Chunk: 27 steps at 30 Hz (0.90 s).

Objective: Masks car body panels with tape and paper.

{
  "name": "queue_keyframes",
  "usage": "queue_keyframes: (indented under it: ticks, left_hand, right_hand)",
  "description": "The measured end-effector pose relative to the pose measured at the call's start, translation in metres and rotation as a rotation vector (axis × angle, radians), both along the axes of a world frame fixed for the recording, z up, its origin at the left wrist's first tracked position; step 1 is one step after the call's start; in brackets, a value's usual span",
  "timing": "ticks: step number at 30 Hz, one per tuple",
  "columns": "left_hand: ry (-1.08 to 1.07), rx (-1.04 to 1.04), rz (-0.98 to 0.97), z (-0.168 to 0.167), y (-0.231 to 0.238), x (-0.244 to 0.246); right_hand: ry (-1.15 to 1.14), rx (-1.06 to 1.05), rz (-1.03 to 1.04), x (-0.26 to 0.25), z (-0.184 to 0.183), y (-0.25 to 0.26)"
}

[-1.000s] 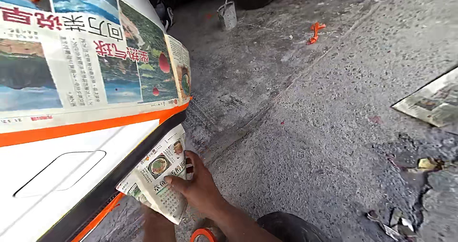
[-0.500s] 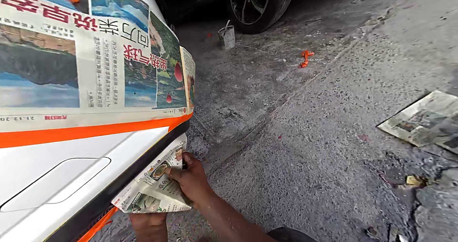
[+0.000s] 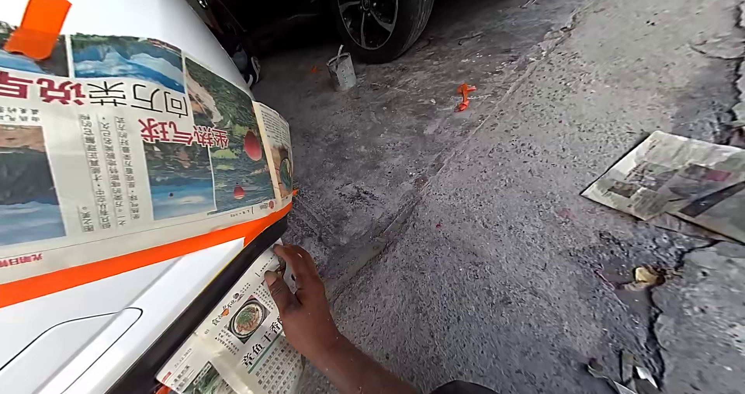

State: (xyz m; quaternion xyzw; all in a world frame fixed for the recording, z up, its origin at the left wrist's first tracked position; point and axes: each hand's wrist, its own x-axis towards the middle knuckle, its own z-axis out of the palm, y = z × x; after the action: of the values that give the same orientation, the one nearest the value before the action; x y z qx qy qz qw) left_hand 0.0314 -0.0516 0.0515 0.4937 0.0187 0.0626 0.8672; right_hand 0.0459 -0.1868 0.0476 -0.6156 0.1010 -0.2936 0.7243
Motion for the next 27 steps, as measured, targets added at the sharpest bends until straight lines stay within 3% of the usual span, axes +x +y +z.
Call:
queue_keyframes:
  ticks: [5,10,13,15,17,20,24,27]
  left_hand:
    - [-0.061,0.043,0.008,0.002,-0.004,-0.002]
    - [0.019,0.023,0.092,-0.004,-0.003,0.002]
    - [0.057,-0.088,0.023,-0.022,0.012,0.014]
    - [0.115,-0.183,-0.032,-0.018,0.009,0.011]
    - [0.185,-0.169,-0.041,-0.011,0.004,0.011]
    - [0.129,-0.286,0.013,-0.017,-0.001,0.019]
    - [0.138,-0.429,0.012,-0.013,-0.007,0.04]
    - [0.112,-0.465,-0.041,-0.017,-0.005,0.047]
  right_hand:
    - [0.026,-0.176,-0.057,0.005,0.003,-0.003]
    - [0.085,-0.118,0.071,-0.01,0.009,-0.008]
    - [0.161,-0.213,0.018,-0.047,0.015,0.002]
    - [0.199,-0.303,-0.024,-0.085,0.012,0.012]
    - [0.286,-0.344,0.059,-0.11,0.001,0.018]
    - [0.392,-0.172,0.225,-0.104,-0.005,0.027]
    - [0.296,0.102,0.268,-0.059,0.006,0.021]
    - [0.304,0.194,0.279,-0.036,0.013,0.015]
